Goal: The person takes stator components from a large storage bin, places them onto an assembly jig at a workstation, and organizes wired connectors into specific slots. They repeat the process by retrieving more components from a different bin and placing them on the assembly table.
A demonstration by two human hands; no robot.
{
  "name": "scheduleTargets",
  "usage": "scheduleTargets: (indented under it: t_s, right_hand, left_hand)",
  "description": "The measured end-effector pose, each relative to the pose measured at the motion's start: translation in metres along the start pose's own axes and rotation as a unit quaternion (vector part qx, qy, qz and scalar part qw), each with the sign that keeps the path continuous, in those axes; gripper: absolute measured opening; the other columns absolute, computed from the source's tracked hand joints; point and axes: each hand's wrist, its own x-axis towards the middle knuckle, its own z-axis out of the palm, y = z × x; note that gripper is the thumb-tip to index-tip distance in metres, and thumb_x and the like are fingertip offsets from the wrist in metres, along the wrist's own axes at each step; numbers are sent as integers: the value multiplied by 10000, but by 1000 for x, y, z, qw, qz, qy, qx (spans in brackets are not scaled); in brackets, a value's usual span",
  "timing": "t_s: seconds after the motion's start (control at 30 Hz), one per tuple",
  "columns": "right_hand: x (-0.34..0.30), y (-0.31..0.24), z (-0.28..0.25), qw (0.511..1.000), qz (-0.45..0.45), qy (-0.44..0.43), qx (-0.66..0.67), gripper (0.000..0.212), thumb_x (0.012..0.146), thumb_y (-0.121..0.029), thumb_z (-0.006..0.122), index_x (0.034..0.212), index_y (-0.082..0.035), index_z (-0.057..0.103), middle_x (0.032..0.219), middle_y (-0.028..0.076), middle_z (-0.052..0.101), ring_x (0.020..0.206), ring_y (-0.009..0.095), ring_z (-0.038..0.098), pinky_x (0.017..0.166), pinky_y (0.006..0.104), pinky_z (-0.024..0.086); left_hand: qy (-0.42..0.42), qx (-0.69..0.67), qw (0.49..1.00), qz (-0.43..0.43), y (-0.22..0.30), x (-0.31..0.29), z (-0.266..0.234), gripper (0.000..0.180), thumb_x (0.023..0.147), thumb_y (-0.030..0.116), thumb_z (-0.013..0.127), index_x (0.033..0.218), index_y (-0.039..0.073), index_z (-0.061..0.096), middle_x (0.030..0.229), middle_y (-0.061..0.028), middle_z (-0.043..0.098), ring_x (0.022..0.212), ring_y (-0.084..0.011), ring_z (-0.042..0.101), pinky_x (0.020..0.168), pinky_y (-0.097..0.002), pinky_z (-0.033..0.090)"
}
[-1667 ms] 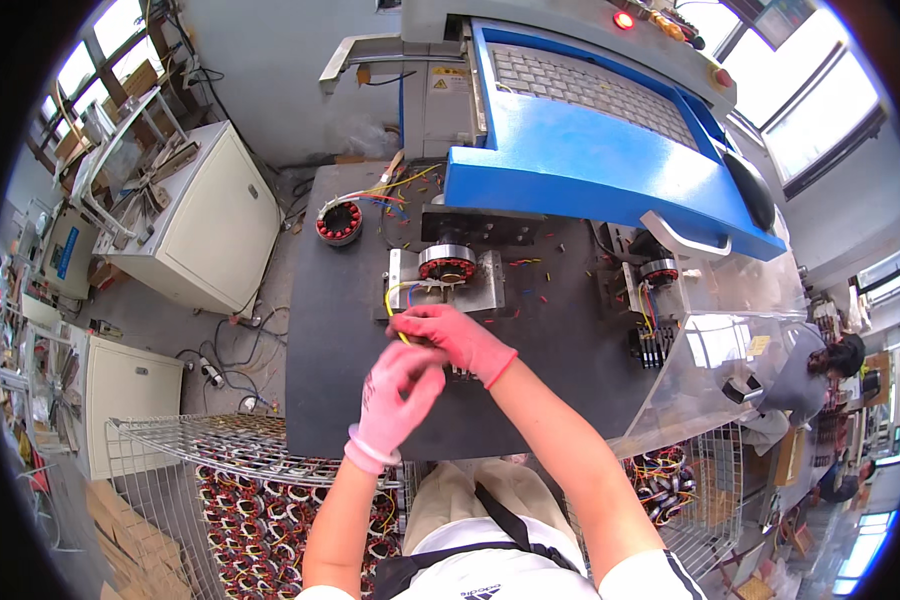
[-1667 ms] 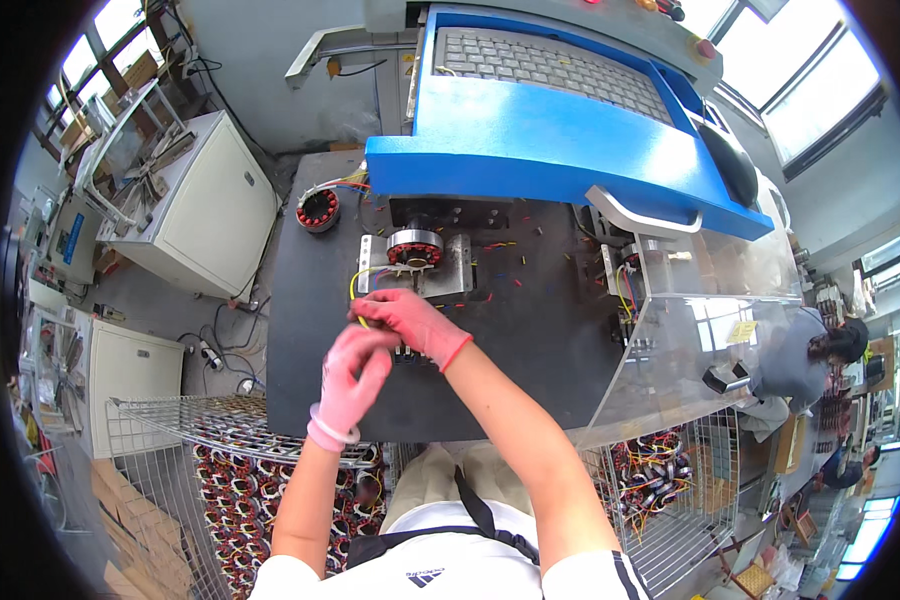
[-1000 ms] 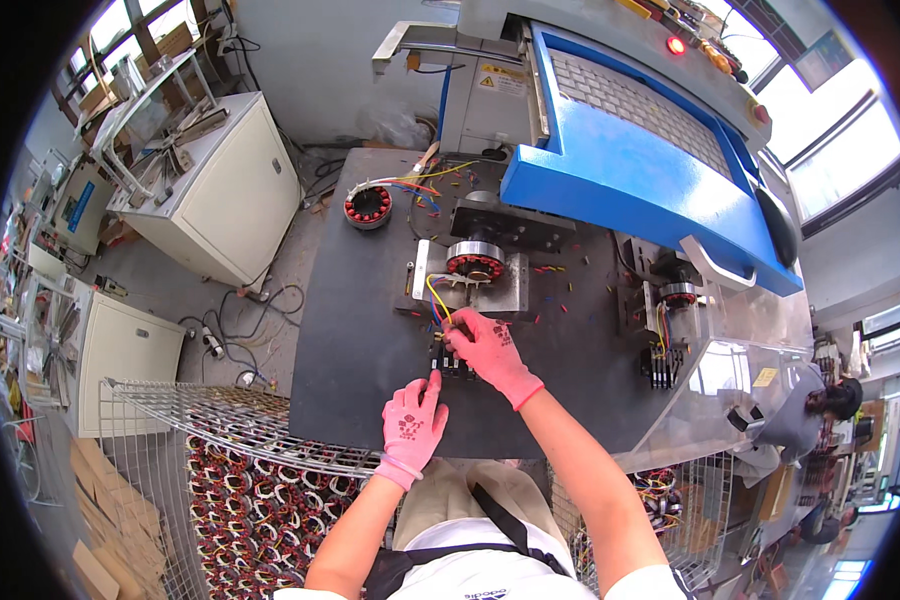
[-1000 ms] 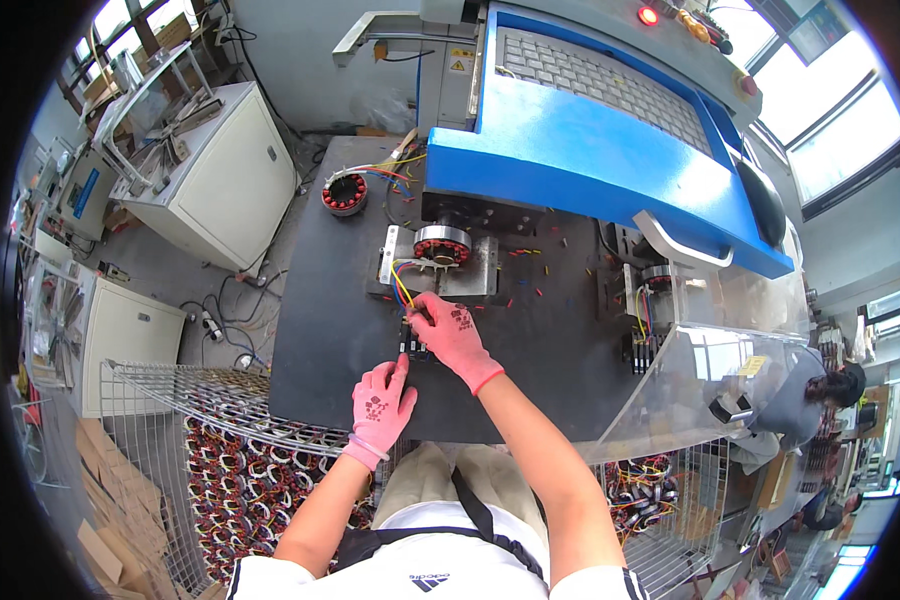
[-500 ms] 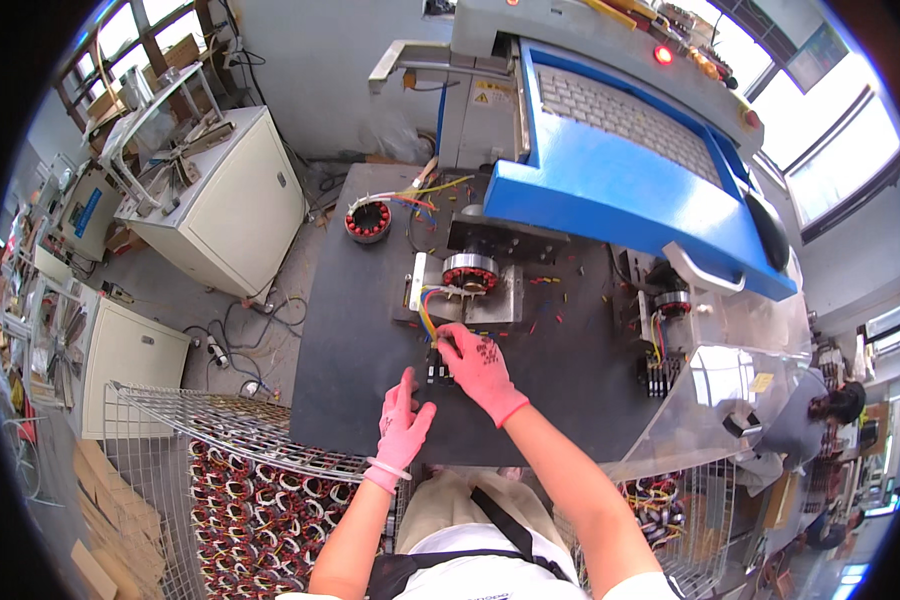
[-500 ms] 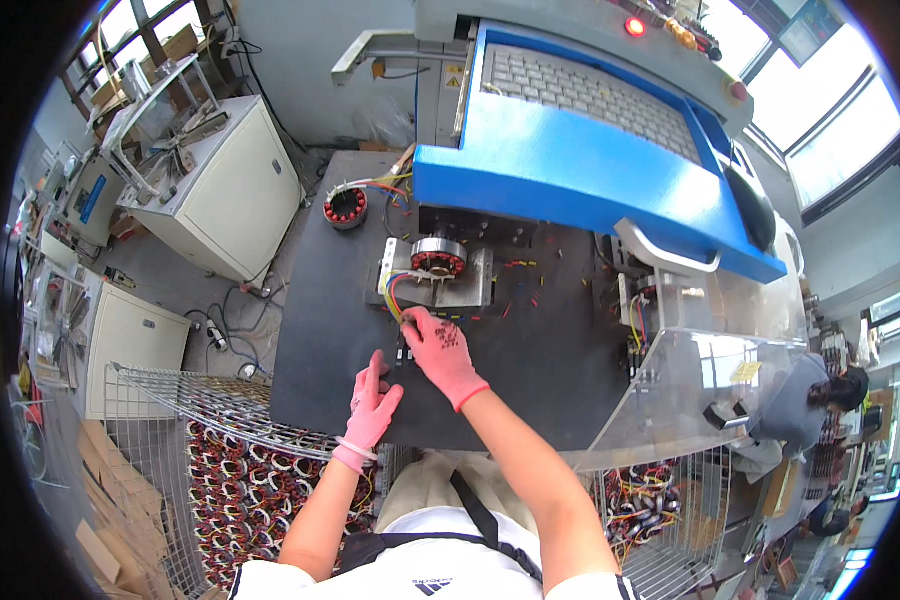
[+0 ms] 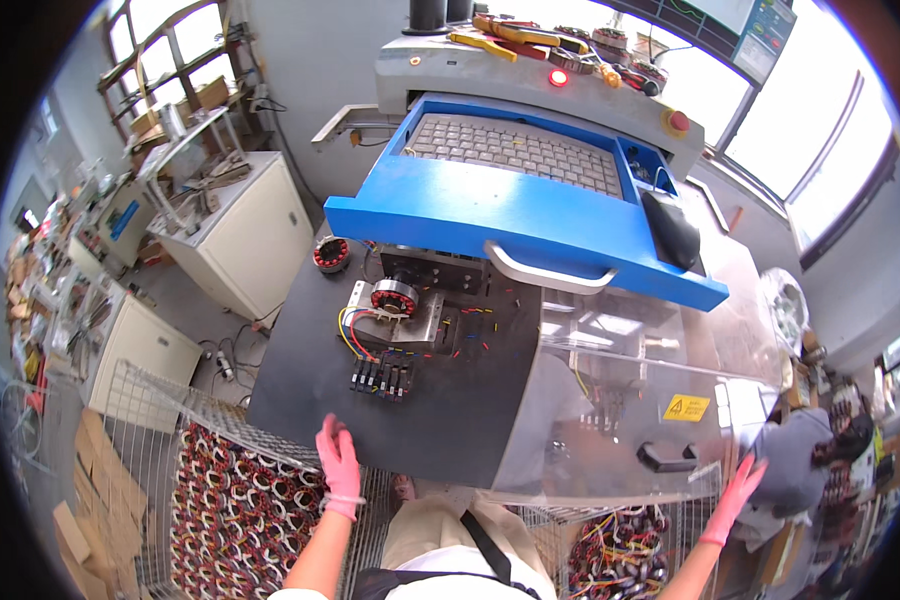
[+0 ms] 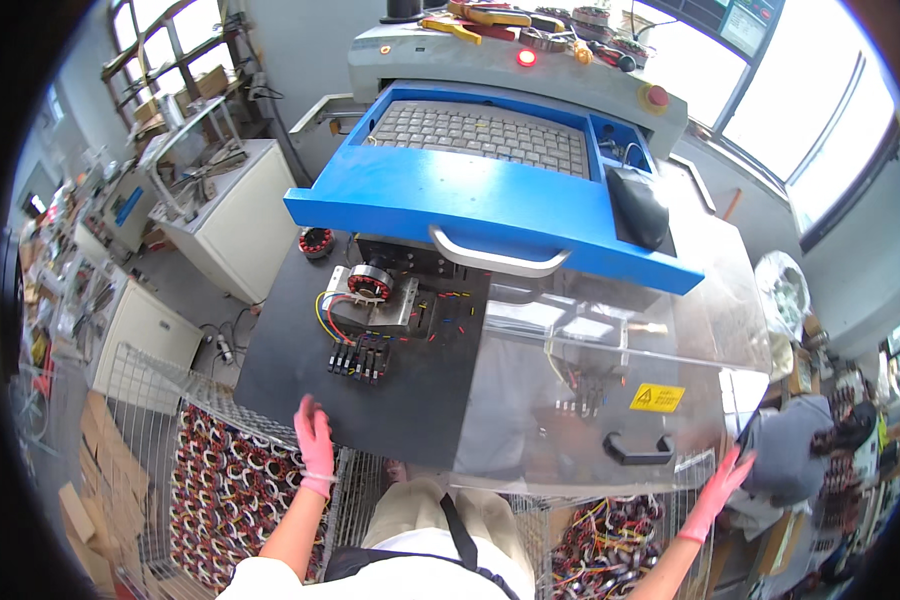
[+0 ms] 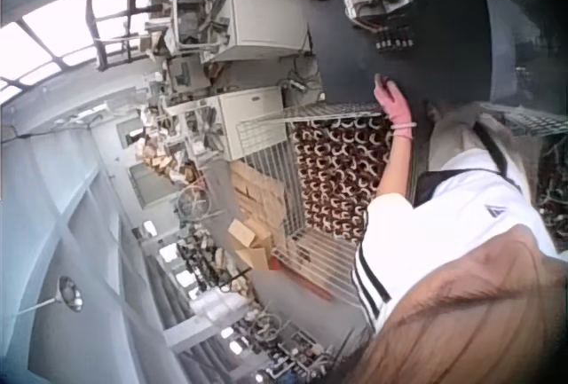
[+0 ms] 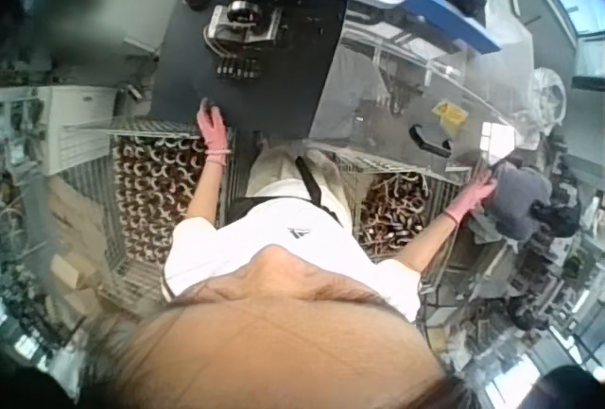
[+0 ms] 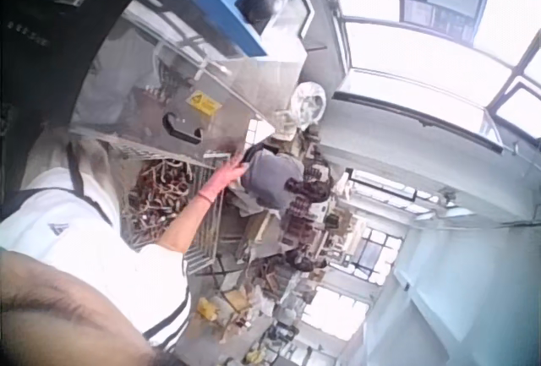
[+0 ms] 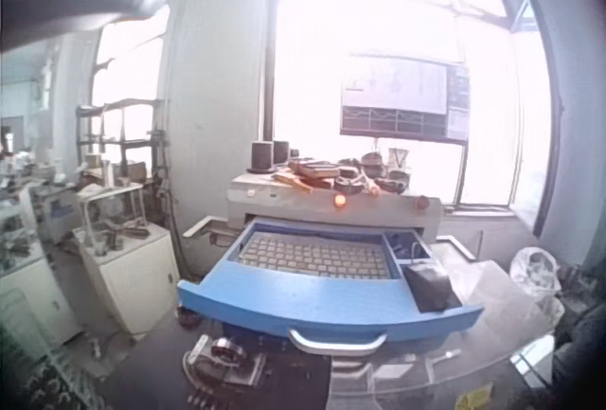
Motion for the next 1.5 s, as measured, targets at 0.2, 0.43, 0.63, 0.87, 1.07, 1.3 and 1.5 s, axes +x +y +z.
scheduleTargets:
  t_s: [0.2, 0.43, 0.63, 0.87, 1.07, 1.3, 1.5]
  right_hand:
    - [-61, 67, 15, 913, 235, -153, 296, 617, 913, -646, 454, 822, -51, 586, 729, 13, 565, 713, 158, 505, 789, 334, 402]
    - [-151, -113, 52, 830, 162, -467, 257, 245, 973, -244, 517, 958, -24, 624, 998, 101, 632, 941, 224, 587, 875, 371, 448]
    - [-179, -200, 121, 738, -199, -624, 165, 168, 859, -202, 627, 924, -53, 667, 855, 104, 620, 915, 312, 592, 805, 388, 475]
    - [-226, -245, 156, 693, -178, -678, 170, 237, 892, -258, 600, 954, -44, 681, 866, 94, 632, 804, 275, 639, 698, 353, 504]
    - [-280, -237, 157, 822, -160, -538, -94, 388, 886, -254, 606, 1213, -47, 581, 1229, 128, 564, 1157, 294, 533, 897, 387, 458]
    - [-113, -150, 179, 796, -103, -561, 202, 670, 783, -125, 675, 1383, -13, 399, 1340, 208, 488, 1271, 373, 429, 1061, 461, 325]
    - [-77, -133, 230, 818, -159, -537, 132, 701, 842, -232, 665, 1376, 73, 330, 1249, 229, 535, 1195, 325, 495, 1030, 402, 375]
  left_hand:
    - [-49, 202, 978, -2, 16, -136, 6, 405, 947, 115, 543, 1328, 20, 442, 1100, -90, 537, 948, -150, 544, 832, -284, 470]
    - [-150, 279, 947, -45, -8, -188, 1, 415, 913, 247, 587, 1262, 30, 534, 1063, -167, 573, 952, -284, 594, 842, -362, 483]
    - [-327, 319, 890, 11, 39, -203, 43, 404, 919, 250, 574, 1246, 15, 546, 1117, -178, 590, 1032, -312, 587, 905, -380, 466]
    - [-380, 362, 838, 153, 46, -217, 63, 370, 890, 235, 551, 1187, 14, 560, 1164, -191, 584, 1078, -356, 560, 919, -427, 463]
    - [-438, 313, 820, 192, 23, -220, 126, 569, 921, 326, 505, 1398, 40, 388, 1448, -177, 370, 1357, -332, 332, 1087, -464, 295]
    - [-373, 345, 750, 423, 69, -173, 267, 720, 837, 442, 568, 1397, 29, 385, 1465, -182, 353, 1395, -344, 272, 1177, -479, 165]
    - [-394, 338, 763, 386, 67, -184, 312, 613, 870, 409, 565, 1331, 19, 458, 1418, -164, 420, 1358, -323, 341, 1174, -461, 189]
